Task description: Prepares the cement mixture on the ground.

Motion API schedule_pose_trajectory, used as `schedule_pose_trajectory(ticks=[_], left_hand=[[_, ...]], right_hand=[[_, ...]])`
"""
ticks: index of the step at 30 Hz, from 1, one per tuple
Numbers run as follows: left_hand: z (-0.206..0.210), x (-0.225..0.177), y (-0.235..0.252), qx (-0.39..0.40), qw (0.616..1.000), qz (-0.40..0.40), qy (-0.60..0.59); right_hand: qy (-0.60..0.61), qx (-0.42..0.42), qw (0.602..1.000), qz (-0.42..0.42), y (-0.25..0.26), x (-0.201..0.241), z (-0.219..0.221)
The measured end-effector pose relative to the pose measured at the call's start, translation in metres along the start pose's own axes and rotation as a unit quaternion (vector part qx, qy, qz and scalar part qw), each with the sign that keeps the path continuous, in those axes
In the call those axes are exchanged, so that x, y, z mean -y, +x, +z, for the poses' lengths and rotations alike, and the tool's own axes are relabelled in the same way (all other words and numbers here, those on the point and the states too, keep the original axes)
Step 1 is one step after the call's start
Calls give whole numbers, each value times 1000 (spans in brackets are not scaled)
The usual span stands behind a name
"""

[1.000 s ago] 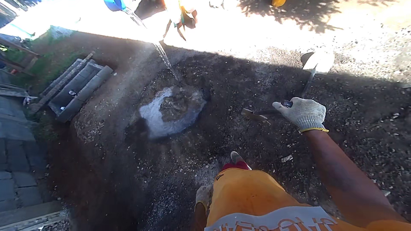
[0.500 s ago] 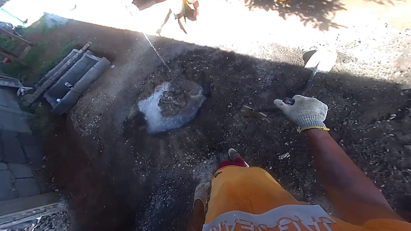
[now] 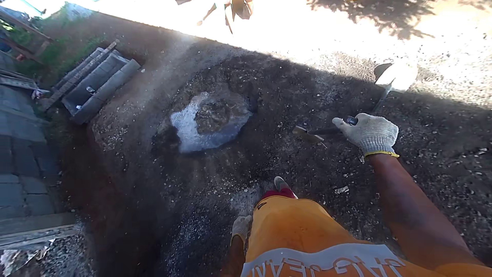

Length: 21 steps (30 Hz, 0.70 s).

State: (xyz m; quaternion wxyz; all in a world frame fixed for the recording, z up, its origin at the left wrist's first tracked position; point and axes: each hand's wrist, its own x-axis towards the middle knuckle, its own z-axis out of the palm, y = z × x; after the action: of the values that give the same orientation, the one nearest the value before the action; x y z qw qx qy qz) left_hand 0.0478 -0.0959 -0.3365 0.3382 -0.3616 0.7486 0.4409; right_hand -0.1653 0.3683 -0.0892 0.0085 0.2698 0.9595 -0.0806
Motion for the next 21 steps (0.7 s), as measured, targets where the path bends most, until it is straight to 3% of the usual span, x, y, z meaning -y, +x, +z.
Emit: schedule_pose_trajectory(ticks=[21], left_hand=[[-1, 3, 1, 4, 1000, 5, 14]], right_hand=[[-6, -5, 1000, 6, -4, -9, 2]])
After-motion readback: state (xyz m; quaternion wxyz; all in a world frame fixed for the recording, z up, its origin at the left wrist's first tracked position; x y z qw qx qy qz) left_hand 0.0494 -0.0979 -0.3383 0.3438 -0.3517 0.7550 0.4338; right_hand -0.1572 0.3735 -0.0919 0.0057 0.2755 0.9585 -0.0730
